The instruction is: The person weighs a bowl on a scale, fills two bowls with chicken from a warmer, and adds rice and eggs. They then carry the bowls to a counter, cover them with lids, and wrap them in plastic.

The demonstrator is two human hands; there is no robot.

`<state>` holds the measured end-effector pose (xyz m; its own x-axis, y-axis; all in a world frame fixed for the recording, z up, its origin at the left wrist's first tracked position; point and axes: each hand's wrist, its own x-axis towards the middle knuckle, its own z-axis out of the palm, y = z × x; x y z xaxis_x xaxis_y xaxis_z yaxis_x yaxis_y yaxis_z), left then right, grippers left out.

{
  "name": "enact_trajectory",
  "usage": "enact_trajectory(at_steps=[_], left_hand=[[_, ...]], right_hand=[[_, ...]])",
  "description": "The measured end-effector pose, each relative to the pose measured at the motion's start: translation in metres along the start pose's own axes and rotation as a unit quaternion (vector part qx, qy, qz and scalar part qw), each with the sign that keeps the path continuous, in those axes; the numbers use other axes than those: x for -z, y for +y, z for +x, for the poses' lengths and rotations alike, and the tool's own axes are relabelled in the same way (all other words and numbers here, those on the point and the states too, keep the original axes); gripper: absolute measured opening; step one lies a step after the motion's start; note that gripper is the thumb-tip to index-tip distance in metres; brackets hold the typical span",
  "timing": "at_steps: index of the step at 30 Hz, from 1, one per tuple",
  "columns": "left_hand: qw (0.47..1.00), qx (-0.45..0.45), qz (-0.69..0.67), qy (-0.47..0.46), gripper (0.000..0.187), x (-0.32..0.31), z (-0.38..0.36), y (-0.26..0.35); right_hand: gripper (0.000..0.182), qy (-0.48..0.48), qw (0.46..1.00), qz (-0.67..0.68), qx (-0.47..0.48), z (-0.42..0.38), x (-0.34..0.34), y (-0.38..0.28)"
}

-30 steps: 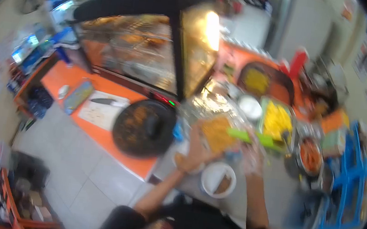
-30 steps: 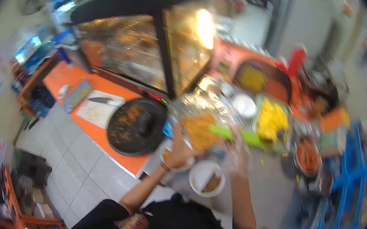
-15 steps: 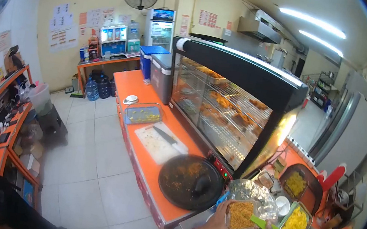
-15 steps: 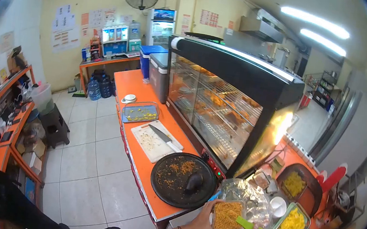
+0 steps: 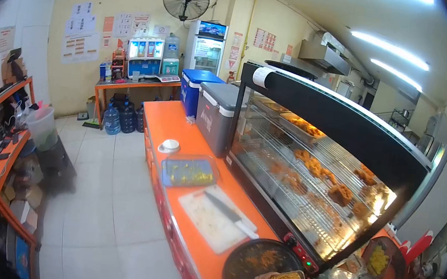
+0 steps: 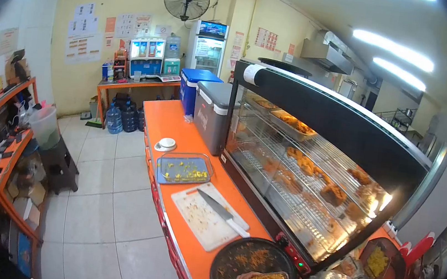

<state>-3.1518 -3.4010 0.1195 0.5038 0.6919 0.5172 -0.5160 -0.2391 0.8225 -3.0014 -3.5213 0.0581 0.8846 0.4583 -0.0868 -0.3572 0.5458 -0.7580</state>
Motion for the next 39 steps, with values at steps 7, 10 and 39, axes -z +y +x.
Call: enact_trajectory(at_steps=[7, 10, 39], left_hand=[[0.994, -0.015, 0.100, -0.050, 0.099, 0.147, 0.035, -0.046], [0.979, 0.000, 0.202, -0.016, 0.107, 0.185, 0.044, -0.057], [0.970, 0.092, -0.220, 0.058, 0.063, 0.222, 0.141, 0.000]], right_hand=[[0.048, -0.091, 0.980, 0.149, -0.094, -0.001, -0.062, 0.118], [0.051, -0.218, 0.899, 0.328, -0.195, 0.007, -0.064, 0.157], [0.040, 0.080, 0.986, -0.080, -0.123, -0.012, -0.288, 0.118]])
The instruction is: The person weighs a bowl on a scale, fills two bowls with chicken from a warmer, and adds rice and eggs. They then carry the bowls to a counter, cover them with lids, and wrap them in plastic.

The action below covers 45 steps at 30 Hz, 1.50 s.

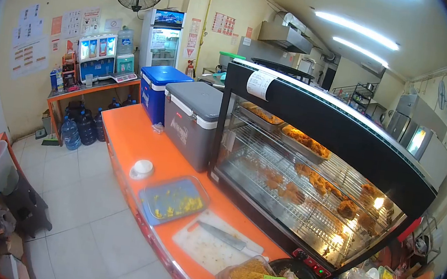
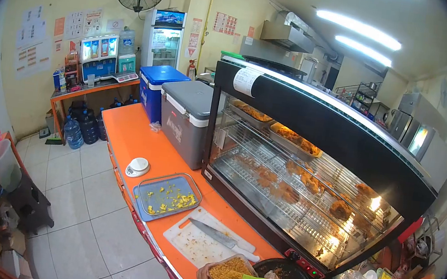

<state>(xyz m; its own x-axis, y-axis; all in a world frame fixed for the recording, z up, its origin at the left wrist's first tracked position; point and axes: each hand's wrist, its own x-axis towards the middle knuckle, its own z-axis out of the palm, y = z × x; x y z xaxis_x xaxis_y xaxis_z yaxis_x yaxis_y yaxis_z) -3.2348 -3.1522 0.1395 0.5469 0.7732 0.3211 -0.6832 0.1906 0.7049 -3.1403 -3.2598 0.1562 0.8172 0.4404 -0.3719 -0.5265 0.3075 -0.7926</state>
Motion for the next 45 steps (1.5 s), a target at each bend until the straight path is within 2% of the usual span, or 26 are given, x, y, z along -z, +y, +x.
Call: enact_trajectory(at_steps=[1, 3, 4, 6, 7, 9, 10, 12, 13, 15, 17, 18, 19, 20, 21, 22, 24, 25, 26, 30, 34, 36, 38, 40, 43, 45], left_hand=[[1.000, 0.000, 0.002, 0.001, 0.063, -0.005, -0.003, 0.004], [0.973, -0.061, 0.222, 0.016, 0.044, -0.017, -0.011, 0.015], [0.972, -0.058, 0.225, 0.015, 0.044, -0.010, -0.021, 0.001], [0.882, -0.011, 0.472, 0.009, 0.106, 0.016, -0.046, -0.040], [0.879, -0.006, 0.477, 0.007, 0.106, 0.013, -0.051, -0.042], [0.861, -0.072, 0.504, 0.007, 0.107, 0.001, -0.062, -0.048], [0.860, -0.070, 0.506, 0.007, 0.107, -0.003, -0.069, -0.052], [0.869, -0.026, 0.494, -0.008, 0.106, -0.012, -0.085, -0.062], [0.868, -0.023, 0.495, -0.010, 0.106, -0.020, -0.092, -0.067], [0.881, -0.074, 0.466, -0.002, 0.107, -0.041, -0.112, -0.079], [0.876, -0.085, 0.475, -0.005, 0.104, -0.070, -0.134, -0.086], [0.900, -0.057, 0.431, 0.000, 0.104, -0.081, -0.148, -0.098], [0.902, -0.048, 0.429, -0.002, 0.105, -0.090, -0.163, -0.111], [0.886, -0.071, 0.458, -0.014, 0.108, -0.099, -0.179, -0.124], [0.922, -0.039, 0.385, -0.010, 0.110, -0.117, -0.193, -0.135], [0.951, -0.013, 0.310, -0.012, 0.108, -0.142, -0.207, -0.141], [0.936, 0.014, 0.347, -0.056, 0.107, -0.180, -0.238, -0.160], [0.935, -0.005, 0.351, -0.048, 0.105, -0.196, -0.253, -0.174], [0.934, -0.032, 0.354, -0.035, 0.103, -0.215, -0.268, -0.189], [0.933, 0.005, 0.356, -0.055, 0.108, -0.261, -0.319, -0.232], [0.931, 0.023, 0.356, -0.082, 0.109, -0.298, -0.348, -0.266], [0.932, 0.009, 0.349, -0.100, 0.107, -0.314, -0.357, -0.277], [0.928, 0.014, 0.357, -0.102, 0.107, -0.318, -0.365, -0.287], [0.922, 0.001, 0.371, -0.110, 0.106, -0.318, -0.368, -0.293], [0.922, 0.009, 0.375, -0.101, 0.105, -0.313, -0.373, -0.292], [0.923, 0.009, 0.373, -0.099, 0.105, -0.306, -0.374, -0.286]], right_hand=[[0.040, -0.001, 1.000, 0.000, -0.002, -0.001, 0.004, -0.001], [0.041, -0.003, 1.000, 0.000, 0.003, -0.003, 0.014, -0.003], [0.041, -0.001, 1.000, 0.003, -0.001, 0.001, 0.029, 0.000], [0.042, -0.109, 0.987, 0.118, 0.010, 0.009, 0.065, 0.011], [0.042, -0.104, 0.987, 0.122, 0.005, -0.001, 0.064, 0.005], [0.044, -0.016, 0.997, 0.072, 0.009, -0.017, 0.061, -0.012], [0.044, -0.015, 0.997, 0.072, 0.006, -0.019, 0.070, -0.016], [0.026, -0.031, 0.997, 0.064, 0.033, -0.015, 0.090, -0.023], [0.026, -0.028, 0.997, 0.065, 0.031, -0.014, 0.104, -0.027], [0.026, -0.073, 0.992, 0.105, 0.009, -0.020, 0.140, -0.035], [0.030, -0.095, 0.990, 0.068, 0.072, -0.038, 0.165, -0.050], [0.032, -0.092, 0.992, 0.062, 0.061, -0.052, 0.175, -0.062], [0.033, -0.155, 0.982, 0.028, 0.103, -0.057, 0.201, -0.065], [0.032, -0.138, 0.986, 0.079, 0.059, -0.059, 0.222, -0.071], [0.029, -0.073, 0.995, 0.040, 0.047, -0.074, 0.233, -0.090], [0.026, -0.259, 0.957, 0.116, 0.064, -0.054, 0.282, -0.081], [0.019, -0.113, 0.989, 0.051, 0.079, -0.081, 0.304, -0.115], [0.019, -0.087, 0.991, 0.058, 0.081, -0.085, 0.329, -0.122], [0.020, -0.074, 0.992, 0.048, 0.095, -0.086, 0.354, -0.131], [0.021, -0.055, 0.990, 0.055, 0.118, -0.101, 0.437, -0.153], [0.022, -0.001, 0.987, 0.072, 0.142, -0.119, 0.493, -0.179], [0.020, -0.021, 0.985, 0.087, 0.151, -0.120, 0.523, -0.185], [0.018, 0.060, 0.975, 0.080, 0.200, -0.123, 0.544, -0.192], [0.018, 0.045, 0.971, 0.092, 0.215, -0.130, 0.564, -0.200], [0.018, 0.133, 0.960, 0.068, 0.239, -0.119, 0.605, -0.191], [0.020, 0.136, 0.960, 0.049, 0.239, -0.106, 0.633, -0.179]])
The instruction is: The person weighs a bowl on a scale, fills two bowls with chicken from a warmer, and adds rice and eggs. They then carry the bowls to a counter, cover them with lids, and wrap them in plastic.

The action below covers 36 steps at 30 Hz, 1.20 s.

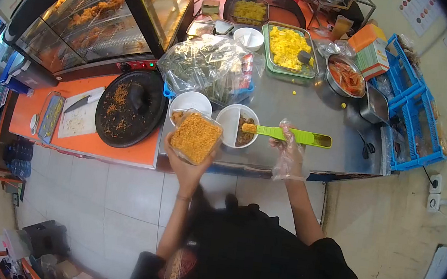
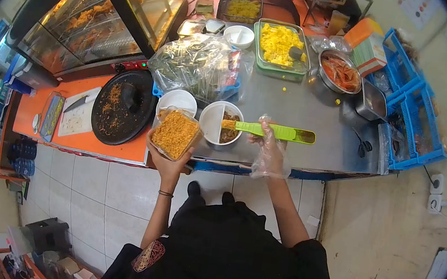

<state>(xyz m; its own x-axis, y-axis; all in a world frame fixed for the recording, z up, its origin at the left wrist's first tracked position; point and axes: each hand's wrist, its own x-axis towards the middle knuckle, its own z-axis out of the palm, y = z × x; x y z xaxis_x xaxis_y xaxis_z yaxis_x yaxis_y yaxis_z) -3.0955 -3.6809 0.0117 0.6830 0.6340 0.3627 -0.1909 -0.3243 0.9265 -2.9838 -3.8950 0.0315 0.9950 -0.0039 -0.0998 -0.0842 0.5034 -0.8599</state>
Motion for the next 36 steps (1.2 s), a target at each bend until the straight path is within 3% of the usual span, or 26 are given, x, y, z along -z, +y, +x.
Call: enact_trajectory(at_steps=[6, 16, 20, 26, 28, 36], left_hand=[[0.999, 0.004, 0.038, 0.015, 0.105, 0.028, -0.010, 0.005], [0.999, 0.011, 0.010, 0.047, 0.107, 0.052, -0.022, 0.011], [0.998, 0.016, 0.001, 0.052, 0.107, 0.054, -0.026, 0.011], [0.998, 0.012, 0.021, 0.060, 0.106, 0.051, -0.031, 0.010], [0.998, 0.016, 0.017, 0.064, 0.106, 0.048, -0.032, 0.012], [0.996, 0.006, 0.036, 0.077, 0.103, 0.038, -0.041, 0.022]], right_hand=[[0.023, -0.037, 0.998, -0.052, -0.006, 0.030, 0.044, 0.041], [0.018, -0.076, 0.982, -0.156, 0.069, 0.054, 0.031, 0.034], [0.017, -0.106, 0.982, -0.150, 0.054, 0.057, 0.043, 0.039], [0.017, -0.058, 0.989, -0.129, 0.035, 0.056, 0.030, 0.031], [0.017, -0.079, 0.986, -0.129, 0.077, 0.065, 0.030, 0.036], [0.016, -0.105, 0.981, -0.137, 0.085, 0.062, 0.031, 0.028]])
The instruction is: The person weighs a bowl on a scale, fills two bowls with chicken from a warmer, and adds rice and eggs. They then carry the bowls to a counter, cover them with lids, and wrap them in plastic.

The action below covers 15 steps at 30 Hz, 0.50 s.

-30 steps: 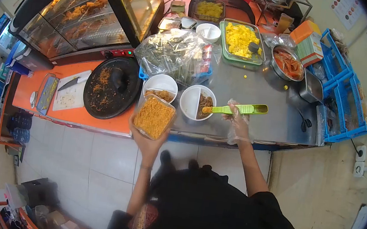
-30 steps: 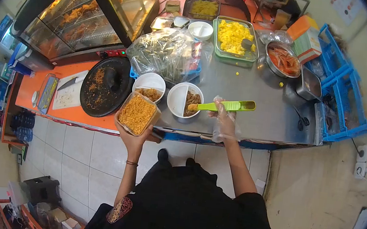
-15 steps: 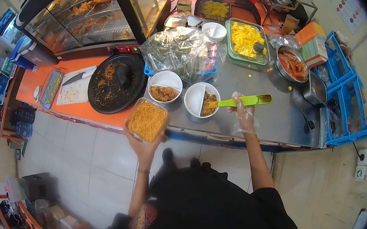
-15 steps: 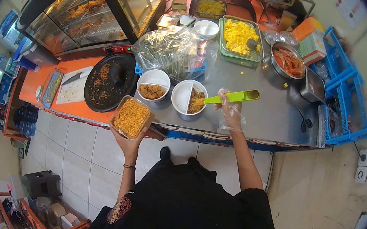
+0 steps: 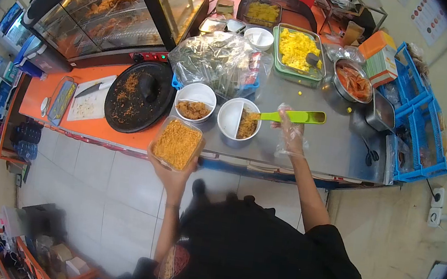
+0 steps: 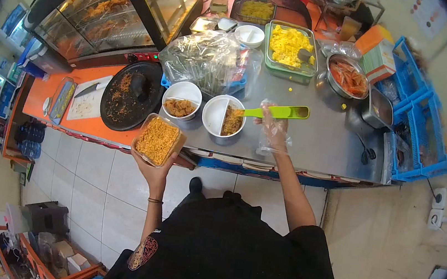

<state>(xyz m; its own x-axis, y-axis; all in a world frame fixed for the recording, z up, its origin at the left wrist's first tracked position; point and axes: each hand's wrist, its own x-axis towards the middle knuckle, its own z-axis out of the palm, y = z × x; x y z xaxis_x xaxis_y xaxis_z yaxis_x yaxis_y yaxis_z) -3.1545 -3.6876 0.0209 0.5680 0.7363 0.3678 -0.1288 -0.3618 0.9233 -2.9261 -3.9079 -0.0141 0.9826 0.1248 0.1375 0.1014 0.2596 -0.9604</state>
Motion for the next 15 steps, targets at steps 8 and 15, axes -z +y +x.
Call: enact_trajectory(at_steps=[8, 15], left_hand=[[1.000, -0.008, -0.010, 0.009, 0.101, -0.010, -0.013, 0.011], [1.000, -0.010, 0.009, 0.028, 0.100, -0.016, -0.024, 0.012]], right_hand=[[0.018, -0.029, 0.997, -0.061, 0.039, -0.009, 0.001, -0.005], [0.021, -0.172, 0.960, -0.151, 0.163, -0.036, 0.018, 0.010]])
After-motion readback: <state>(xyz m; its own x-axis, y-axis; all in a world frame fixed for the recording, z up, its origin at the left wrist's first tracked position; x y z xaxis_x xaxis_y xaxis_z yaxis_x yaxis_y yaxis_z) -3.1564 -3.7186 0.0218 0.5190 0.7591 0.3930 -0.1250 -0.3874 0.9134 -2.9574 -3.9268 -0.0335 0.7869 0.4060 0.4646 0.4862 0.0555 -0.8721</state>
